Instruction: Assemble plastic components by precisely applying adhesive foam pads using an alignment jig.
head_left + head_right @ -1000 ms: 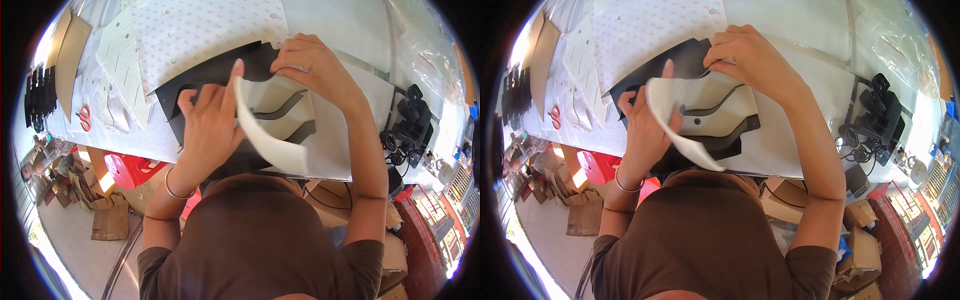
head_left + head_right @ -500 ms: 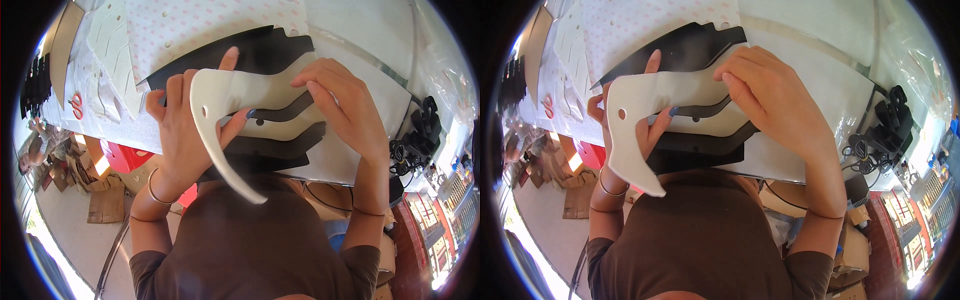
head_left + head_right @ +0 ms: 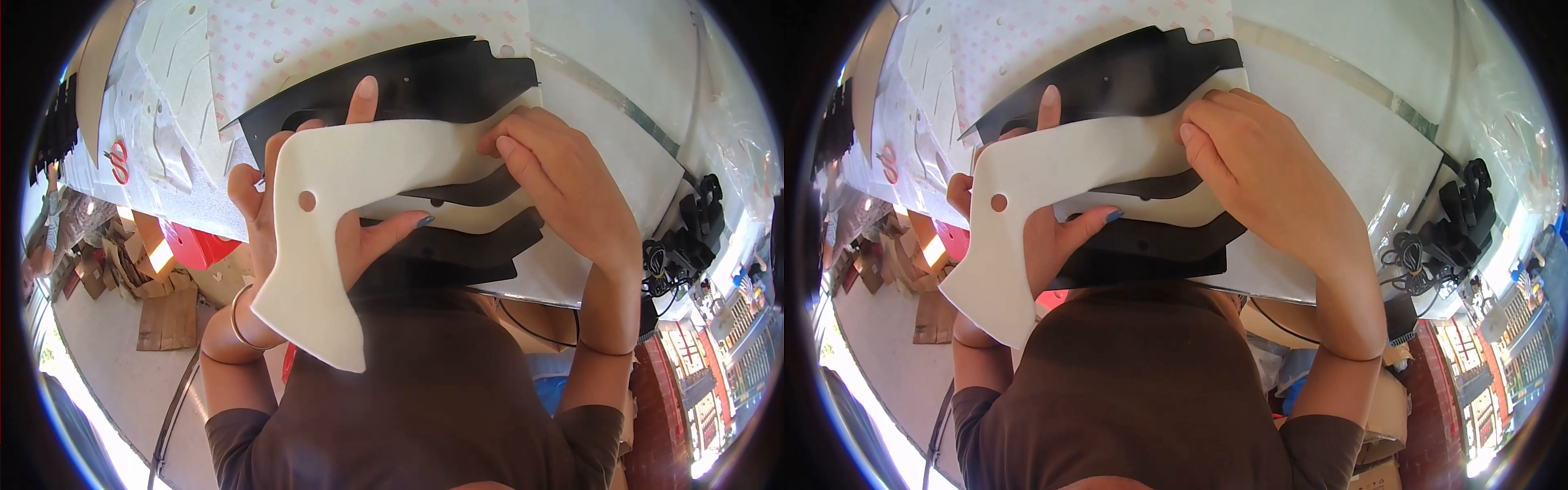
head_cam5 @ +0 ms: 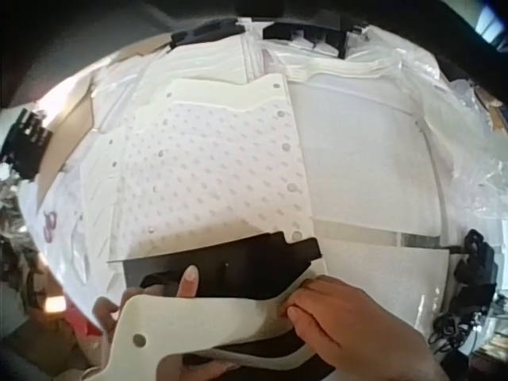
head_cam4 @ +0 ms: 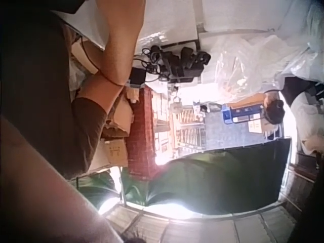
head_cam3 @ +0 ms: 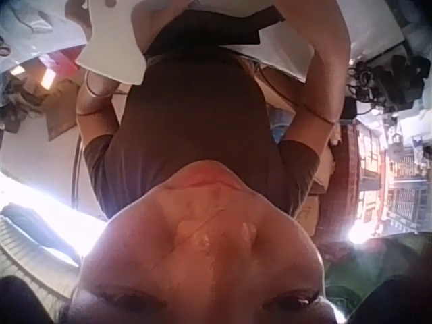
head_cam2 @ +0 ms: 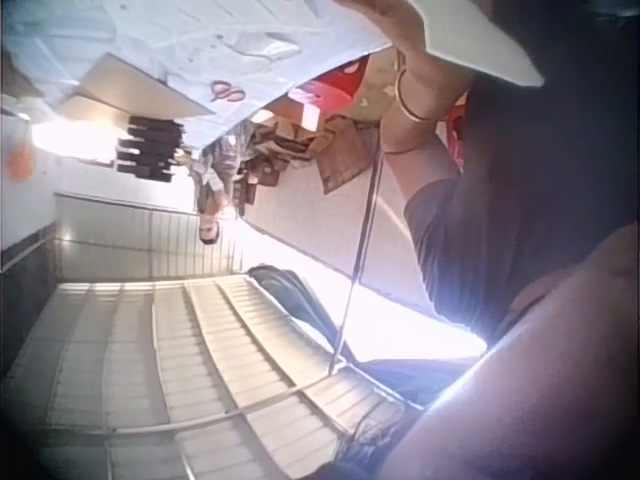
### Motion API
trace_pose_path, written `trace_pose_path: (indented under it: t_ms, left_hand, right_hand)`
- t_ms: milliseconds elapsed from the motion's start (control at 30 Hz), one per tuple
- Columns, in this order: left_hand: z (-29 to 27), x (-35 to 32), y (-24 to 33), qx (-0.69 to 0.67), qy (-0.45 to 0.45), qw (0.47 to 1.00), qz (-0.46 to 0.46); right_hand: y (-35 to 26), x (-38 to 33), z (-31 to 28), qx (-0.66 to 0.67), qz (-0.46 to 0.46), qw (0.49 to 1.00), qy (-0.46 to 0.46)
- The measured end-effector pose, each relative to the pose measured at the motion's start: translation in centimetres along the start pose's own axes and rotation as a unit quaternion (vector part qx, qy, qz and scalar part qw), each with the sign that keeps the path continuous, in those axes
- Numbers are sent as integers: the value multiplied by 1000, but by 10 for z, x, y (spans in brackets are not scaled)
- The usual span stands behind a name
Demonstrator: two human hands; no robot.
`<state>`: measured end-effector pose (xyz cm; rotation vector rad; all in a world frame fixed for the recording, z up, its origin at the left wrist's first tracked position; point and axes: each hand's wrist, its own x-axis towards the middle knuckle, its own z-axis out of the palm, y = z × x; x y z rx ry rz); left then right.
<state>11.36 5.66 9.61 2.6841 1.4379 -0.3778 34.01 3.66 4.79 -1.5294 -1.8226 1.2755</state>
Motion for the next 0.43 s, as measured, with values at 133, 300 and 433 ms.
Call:
trace_pose_path:
  t_ms: [133, 300, 433]
  left_hand:
    - [-8, -11, -19, -13, 46, 997, -58]
    - [-7, -45, -52, -107, 33, 994, 20]
    - [-6, -68, -61, -586, -14, 786, -197]
  right_hand:
    - [-3, 1, 1, 3, 11, 1000, 1]
    - [-5, -3, 3, -11, 29, 999, 12]
    - [-14, -3, 4, -2, 58, 998, 5]
